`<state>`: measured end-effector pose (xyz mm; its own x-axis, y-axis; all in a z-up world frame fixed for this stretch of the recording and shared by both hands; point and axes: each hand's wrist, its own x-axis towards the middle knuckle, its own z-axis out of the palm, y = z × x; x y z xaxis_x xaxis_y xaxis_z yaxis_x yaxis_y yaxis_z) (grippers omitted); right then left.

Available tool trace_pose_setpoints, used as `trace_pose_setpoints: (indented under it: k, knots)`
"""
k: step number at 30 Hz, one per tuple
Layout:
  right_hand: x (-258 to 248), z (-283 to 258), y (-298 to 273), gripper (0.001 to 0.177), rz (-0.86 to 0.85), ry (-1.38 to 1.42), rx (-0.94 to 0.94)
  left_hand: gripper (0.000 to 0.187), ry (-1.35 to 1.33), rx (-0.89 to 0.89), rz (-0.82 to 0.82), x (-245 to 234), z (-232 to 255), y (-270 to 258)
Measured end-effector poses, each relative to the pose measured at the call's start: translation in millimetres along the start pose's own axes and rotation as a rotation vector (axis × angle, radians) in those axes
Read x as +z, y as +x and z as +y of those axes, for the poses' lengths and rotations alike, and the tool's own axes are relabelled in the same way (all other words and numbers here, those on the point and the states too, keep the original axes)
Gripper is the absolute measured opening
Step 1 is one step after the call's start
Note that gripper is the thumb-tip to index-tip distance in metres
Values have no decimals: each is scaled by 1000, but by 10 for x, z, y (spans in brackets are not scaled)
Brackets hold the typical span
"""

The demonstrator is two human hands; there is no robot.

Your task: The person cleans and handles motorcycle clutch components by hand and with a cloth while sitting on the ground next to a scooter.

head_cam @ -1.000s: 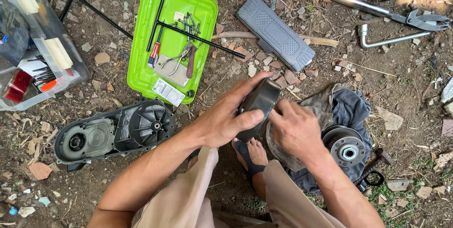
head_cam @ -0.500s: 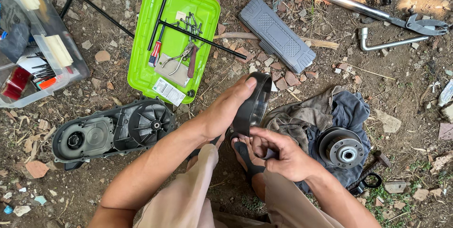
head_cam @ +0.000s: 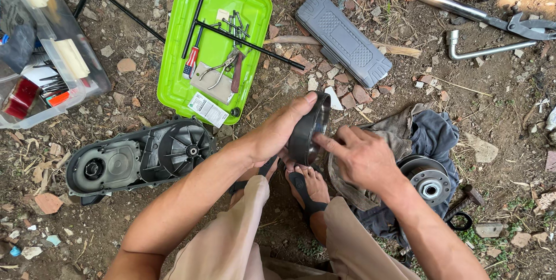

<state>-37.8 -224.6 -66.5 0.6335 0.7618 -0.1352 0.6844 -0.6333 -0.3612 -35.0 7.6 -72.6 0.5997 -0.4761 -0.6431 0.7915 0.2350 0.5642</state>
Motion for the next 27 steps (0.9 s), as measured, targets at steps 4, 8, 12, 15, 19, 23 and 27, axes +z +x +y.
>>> trace_pose_setpoints:
  k: [4,8,12,15,19,23,27]
  knots:
    - [16,163,43,65,16,-187,-39,67,118,137,-31,6,-26,73]
    - [-54,267,81,75,82,-397,-13,69,255,6,7,45,25,47]
    - [-76,259,35,68,118,-328,15,71,342,126,-1,75,34,67]
    - [39,200,-34,57,56,-215,61,71,348,279,0,99,5,91]
    - [162,87,-161,55,-6,242,72,63,207,193,7,108,19,79]
    - [125,106,-320,66,83,653,77,66,84,30,-16,37,38,40]
    - [40,224,-384,45,225,656,260,79,-128,-116,-107,-25,87,48]
